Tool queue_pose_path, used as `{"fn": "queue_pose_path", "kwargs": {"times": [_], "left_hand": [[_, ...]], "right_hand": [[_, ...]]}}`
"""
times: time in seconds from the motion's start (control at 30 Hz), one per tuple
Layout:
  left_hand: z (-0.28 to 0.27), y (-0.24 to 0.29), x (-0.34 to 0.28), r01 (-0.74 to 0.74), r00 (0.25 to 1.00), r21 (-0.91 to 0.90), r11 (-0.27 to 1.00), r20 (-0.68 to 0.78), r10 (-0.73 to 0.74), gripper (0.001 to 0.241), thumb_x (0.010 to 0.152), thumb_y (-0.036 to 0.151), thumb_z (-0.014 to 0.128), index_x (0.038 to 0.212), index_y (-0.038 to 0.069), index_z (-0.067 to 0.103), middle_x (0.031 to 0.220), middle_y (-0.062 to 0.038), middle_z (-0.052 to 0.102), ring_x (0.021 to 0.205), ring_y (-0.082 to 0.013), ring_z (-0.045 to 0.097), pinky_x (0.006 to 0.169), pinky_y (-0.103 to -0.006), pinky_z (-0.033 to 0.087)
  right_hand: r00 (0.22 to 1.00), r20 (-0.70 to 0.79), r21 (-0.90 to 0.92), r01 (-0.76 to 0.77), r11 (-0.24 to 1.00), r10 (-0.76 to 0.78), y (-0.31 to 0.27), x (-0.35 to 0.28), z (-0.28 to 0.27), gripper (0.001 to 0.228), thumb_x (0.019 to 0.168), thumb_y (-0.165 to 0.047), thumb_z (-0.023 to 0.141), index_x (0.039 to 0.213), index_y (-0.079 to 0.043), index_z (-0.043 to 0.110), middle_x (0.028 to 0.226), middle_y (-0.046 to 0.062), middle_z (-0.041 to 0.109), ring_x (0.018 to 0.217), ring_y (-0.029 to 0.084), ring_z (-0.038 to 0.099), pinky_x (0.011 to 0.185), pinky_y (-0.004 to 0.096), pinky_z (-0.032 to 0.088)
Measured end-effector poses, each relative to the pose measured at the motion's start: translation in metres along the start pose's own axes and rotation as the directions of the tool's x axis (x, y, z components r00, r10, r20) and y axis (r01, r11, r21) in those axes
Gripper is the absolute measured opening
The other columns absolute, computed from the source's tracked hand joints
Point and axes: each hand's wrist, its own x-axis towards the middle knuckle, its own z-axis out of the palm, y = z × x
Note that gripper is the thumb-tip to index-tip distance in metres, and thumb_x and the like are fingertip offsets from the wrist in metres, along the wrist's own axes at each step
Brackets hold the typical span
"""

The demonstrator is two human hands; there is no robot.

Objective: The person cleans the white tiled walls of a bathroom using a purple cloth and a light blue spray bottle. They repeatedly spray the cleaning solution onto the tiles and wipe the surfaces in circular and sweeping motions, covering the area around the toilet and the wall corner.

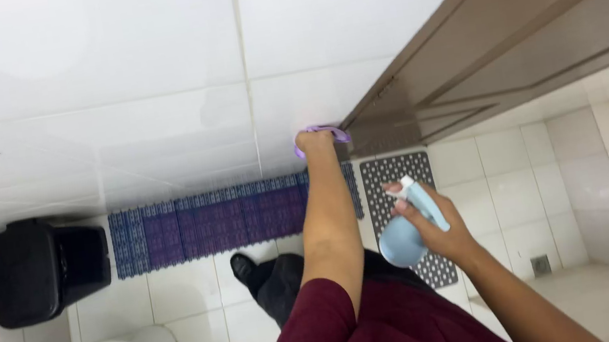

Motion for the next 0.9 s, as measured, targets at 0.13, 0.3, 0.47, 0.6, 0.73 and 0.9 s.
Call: {"fn": "queue_pose_path", "kwargs": {"times": [0.13,0.3,0.47,0.6,0.73,0.9], "left_hand": [[-0.065,0.030,0.009,-0.180,0.982,0.200,0.963,0.100,0.163,0.044,0.106,0.044,0.024,0.106,0.005,0.046,0.098,-0.012,0.051,0.080,-0.0263,0.051,0.079,-0.0471,0.043],[-0.139,0.042,-0.020,-0.753,0.651,0.514,0.411,0.493,0.578,0.029,0.112,0.021,0.047,0.120,-0.004,0.061,0.108,-0.017,0.069,0.084,-0.0197,0.070,0.072,-0.0340,0.059],[-0.091,0.001,-0.187,-0.963,-0.072,0.077,-0.257,0.848,0.525,0.047,0.108,0.018,0.044,0.151,0.001,0.038,0.136,-0.020,0.055,0.101,-0.0273,0.054,0.087,-0.0453,0.048],[-0.017,-0.019,-0.167,-0.544,-0.582,-0.262,-0.797,0.802,0.133,0.056,0.108,0.030,0.047,0.158,0.012,0.030,0.158,-0.019,0.036,0.155,-0.0426,0.020,0.129,-0.0644,0.015],[0.010,-0.016,-0.137,-0.364,-0.123,-0.115,-0.924,0.990,-0.075,0.060,0.103,0.045,0.043,0.159,0.027,0.033,0.165,-0.011,0.030,0.152,-0.0469,0.011,0.122,-0.0685,0.003],[-0.059,0.005,-0.016,-0.257,0.131,0.023,-0.966,0.991,-0.012,0.057,0.102,0.043,0.033,0.149,0.012,0.035,0.154,-0.023,0.027,0.145,-0.0473,0.015,0.116,-0.0649,0.004]], "right_hand": [[1.000,0.004,0.042,-0.004,0.999,0.004,-0.010,-0.007,0.000,0.036,0.099,-0.026,0.059,0.128,-0.005,0.063,0.131,0.010,0.069,0.091,0.016,0.069,0.086,0.033,0.056],[0.999,-0.005,0.042,-0.033,0.999,0.033,0.012,-0.002,-0.003,0.036,0.099,-0.029,0.058,0.127,-0.006,0.066,0.131,0.008,0.070,0.089,0.017,0.068,0.084,0.033,0.057],[1.000,0.028,0.070,0.005,0.998,-0.007,0.002,0.011,0.003,0.037,0.100,-0.030,0.058,0.128,-0.006,0.065,0.124,0.007,0.070,0.089,0.015,0.070,0.084,0.032,0.056],[0.997,0.038,0.052,0.059,0.997,-0.061,-0.002,0.020,0.005,0.038,0.102,-0.029,0.059,0.131,-0.007,0.065,0.110,0.008,0.071,0.088,0.015,0.069,0.082,0.031,0.056],[0.996,0.025,0.077,0.085,0.993,-0.087,-0.006,0.017,-0.001,0.038,0.102,-0.029,0.059,0.132,-0.007,0.066,0.102,0.008,0.070,0.088,0.015,0.069,0.083,0.031,0.056],[1.000,-0.016,0.095,0.007,0.995,-0.006,-0.004,0.013,-0.010,0.036,0.100,-0.029,0.057,0.128,-0.007,0.064,0.129,0.006,0.069,0.086,0.015,0.068,0.083,0.032,0.056]]}}
